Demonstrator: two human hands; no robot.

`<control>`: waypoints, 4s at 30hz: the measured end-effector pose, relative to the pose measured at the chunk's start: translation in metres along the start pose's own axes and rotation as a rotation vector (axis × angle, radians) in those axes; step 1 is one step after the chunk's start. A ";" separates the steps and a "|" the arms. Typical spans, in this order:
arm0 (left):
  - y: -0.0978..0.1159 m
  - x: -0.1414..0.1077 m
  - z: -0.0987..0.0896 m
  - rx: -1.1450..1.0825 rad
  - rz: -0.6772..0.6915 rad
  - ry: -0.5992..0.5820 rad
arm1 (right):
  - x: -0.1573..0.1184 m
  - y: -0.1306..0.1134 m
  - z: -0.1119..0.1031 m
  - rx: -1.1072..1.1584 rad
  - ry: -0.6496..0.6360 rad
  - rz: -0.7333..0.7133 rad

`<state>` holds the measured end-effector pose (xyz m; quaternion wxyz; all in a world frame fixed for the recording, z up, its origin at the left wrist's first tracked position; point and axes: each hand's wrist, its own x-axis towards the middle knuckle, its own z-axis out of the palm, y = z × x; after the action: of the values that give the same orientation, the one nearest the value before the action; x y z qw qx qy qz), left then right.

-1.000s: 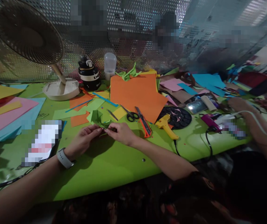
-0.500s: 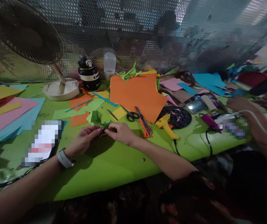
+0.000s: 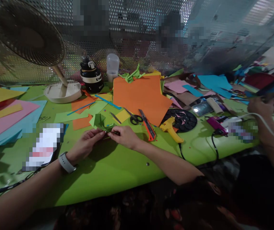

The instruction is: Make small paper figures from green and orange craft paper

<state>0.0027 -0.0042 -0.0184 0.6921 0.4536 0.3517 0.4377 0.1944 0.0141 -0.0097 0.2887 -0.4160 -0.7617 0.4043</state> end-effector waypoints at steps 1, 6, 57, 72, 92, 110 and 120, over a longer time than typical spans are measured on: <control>0.000 0.000 0.000 0.003 -0.005 0.000 | 0.000 0.000 0.000 0.000 0.001 0.002; 0.001 -0.001 0.002 -0.008 -0.002 0.010 | -0.001 -0.001 0.000 0.002 0.004 0.023; 0.009 -0.006 0.015 -0.209 0.030 0.304 | 0.005 -0.004 0.020 0.826 -0.144 0.259; 0.009 -0.007 0.015 -0.186 0.050 0.300 | 0.000 0.000 0.017 0.830 -0.042 0.153; 0.012 -0.005 0.003 0.012 -0.085 0.076 | 0.002 0.010 0.004 0.588 0.119 0.095; 0.017 0.000 -0.004 0.102 -0.087 0.070 | 0.003 0.003 0.003 0.516 -0.084 0.150; 0.028 -0.003 -0.005 0.312 -0.106 -0.112 | 0.007 -0.001 -0.017 0.491 0.039 0.073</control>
<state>-0.0108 -0.0001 0.0064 0.6538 0.5600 0.3998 0.3148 0.2042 0.0260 0.0005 0.3811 -0.3681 -0.6194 0.5793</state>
